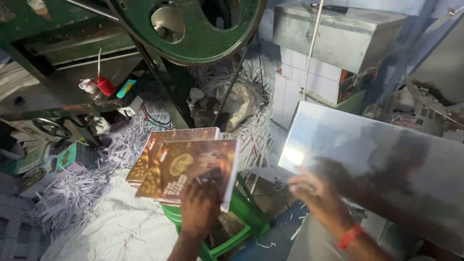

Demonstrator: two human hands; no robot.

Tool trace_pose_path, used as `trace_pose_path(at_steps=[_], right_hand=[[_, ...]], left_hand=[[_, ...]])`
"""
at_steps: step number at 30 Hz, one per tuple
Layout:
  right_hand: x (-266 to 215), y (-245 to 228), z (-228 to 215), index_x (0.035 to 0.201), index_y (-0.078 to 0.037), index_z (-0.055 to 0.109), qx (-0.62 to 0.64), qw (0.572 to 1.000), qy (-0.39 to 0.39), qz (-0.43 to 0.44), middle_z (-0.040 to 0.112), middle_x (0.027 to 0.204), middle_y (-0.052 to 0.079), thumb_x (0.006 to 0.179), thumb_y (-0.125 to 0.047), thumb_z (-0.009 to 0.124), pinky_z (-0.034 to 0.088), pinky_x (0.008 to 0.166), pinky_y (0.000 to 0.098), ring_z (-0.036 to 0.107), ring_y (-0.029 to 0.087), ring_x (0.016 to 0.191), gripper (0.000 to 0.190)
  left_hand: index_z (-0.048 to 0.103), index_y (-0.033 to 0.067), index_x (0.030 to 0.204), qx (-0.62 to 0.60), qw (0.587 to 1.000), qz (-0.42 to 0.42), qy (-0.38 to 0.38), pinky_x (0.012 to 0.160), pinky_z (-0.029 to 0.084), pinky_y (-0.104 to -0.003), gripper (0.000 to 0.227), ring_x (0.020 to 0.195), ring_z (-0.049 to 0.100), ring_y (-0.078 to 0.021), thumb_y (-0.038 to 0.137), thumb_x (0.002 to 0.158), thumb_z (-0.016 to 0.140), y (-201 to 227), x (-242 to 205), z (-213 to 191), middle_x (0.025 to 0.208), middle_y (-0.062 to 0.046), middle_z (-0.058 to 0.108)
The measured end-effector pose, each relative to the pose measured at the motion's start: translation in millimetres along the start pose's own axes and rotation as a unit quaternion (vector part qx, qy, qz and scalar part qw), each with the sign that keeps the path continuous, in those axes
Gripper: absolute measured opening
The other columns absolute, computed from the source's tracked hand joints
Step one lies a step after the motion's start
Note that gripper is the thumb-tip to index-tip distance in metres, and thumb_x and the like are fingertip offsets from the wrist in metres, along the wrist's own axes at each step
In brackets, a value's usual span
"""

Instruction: The person places a book cover onto a binding machine, operates the machine to attach the cover, and then removes the finished book. This process is repeated for multiple books.

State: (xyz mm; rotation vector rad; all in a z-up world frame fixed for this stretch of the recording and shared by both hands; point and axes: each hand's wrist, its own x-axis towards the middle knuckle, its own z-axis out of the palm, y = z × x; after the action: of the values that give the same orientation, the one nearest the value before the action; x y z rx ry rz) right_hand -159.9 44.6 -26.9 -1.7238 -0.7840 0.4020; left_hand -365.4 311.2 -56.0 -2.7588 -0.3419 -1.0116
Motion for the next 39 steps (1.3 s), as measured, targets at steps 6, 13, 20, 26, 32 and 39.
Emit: trace_pose_path(at_steps=[6,13,20,26,32,39], right_hand=[[20,21,81,0.131,-0.002,0.061,0.496,0.806,-0.121,0.301,0.072,0.103,0.01,0.089,-0.022,0.074,0.057,0.087,0.0467,0.07,0.027,0.094,0.048],[19,25,94,0.123,0.0,0.073,0.265,0.945,-0.009,0.189,0.078,0.117,0.012,0.09,-0.004,0.07,0.049,0.086,0.0296,0.065,0.013,0.097,0.034],[0,-2,25,0.13,0.002,0.067,0.276,0.96,0.003,0.036,0.077,0.123,0.009,0.087,-0.002,0.065,0.052,0.099,0.0282,0.069,0.014,0.114,0.043],[-29,-26,-40,0.13,0.004,0.068,0.151,0.985,0.044,-0.07,0.079,0.121,0.012,0.091,-0.003,0.065,0.053,0.099,0.0303,0.071,0.016,0.112,0.04],[-54,-5,-78,0.125,0.004,0.07,0.122,0.984,0.117,-0.055,0.081,0.118,0.013,0.092,-0.004,0.064,0.055,0.096,0.0322,0.074,0.018,0.107,0.035],[-70,32,-117,0.125,0.008,0.071,0.127,0.966,0.136,-0.18,0.081,0.118,0.015,0.088,0.015,0.048,0.055,0.101,0.0333,0.075,0.021,0.11,0.044]], left_hand=[[0.068,0.005,0.098,-0.044,0.993,0.089,0.066,0.085,0.053,-0.049,0.036,0.087,0.066,-0.0299,0.029,0.071,0.069,64,-9,-17,0.093,-0.015,0.069],[0.069,-0.0028,0.092,-0.114,0.979,0.171,-0.003,0.07,0.053,-0.048,0.05,0.069,0.065,-0.0287,0.041,0.068,0.073,100,-7,-22,0.076,-0.017,0.064],[0.073,0.015,0.112,-0.209,0.966,0.152,0.027,0.101,0.05,-0.048,0.036,0.117,0.066,-0.0302,0.035,0.083,0.076,92,52,-67,0.122,-0.01,0.069],[0.06,0.0024,0.13,-0.261,0.964,0.013,0.049,0.108,0.04,-0.052,0.064,0.125,0.054,-0.0417,0.02,0.074,0.085,87,140,-98,0.132,-0.016,0.06],[0.062,0.0044,0.123,-0.271,0.944,0.059,0.181,0.11,0.041,-0.052,0.048,0.126,0.057,-0.0406,0.017,0.081,0.082,141,140,-105,0.133,-0.019,0.062],[0.063,0.0088,0.109,-0.276,0.948,0.13,0.086,0.103,0.044,-0.055,0.033,0.113,0.067,-0.0284,0.015,0.082,0.08,152,132,-94,0.117,-0.008,0.07]])
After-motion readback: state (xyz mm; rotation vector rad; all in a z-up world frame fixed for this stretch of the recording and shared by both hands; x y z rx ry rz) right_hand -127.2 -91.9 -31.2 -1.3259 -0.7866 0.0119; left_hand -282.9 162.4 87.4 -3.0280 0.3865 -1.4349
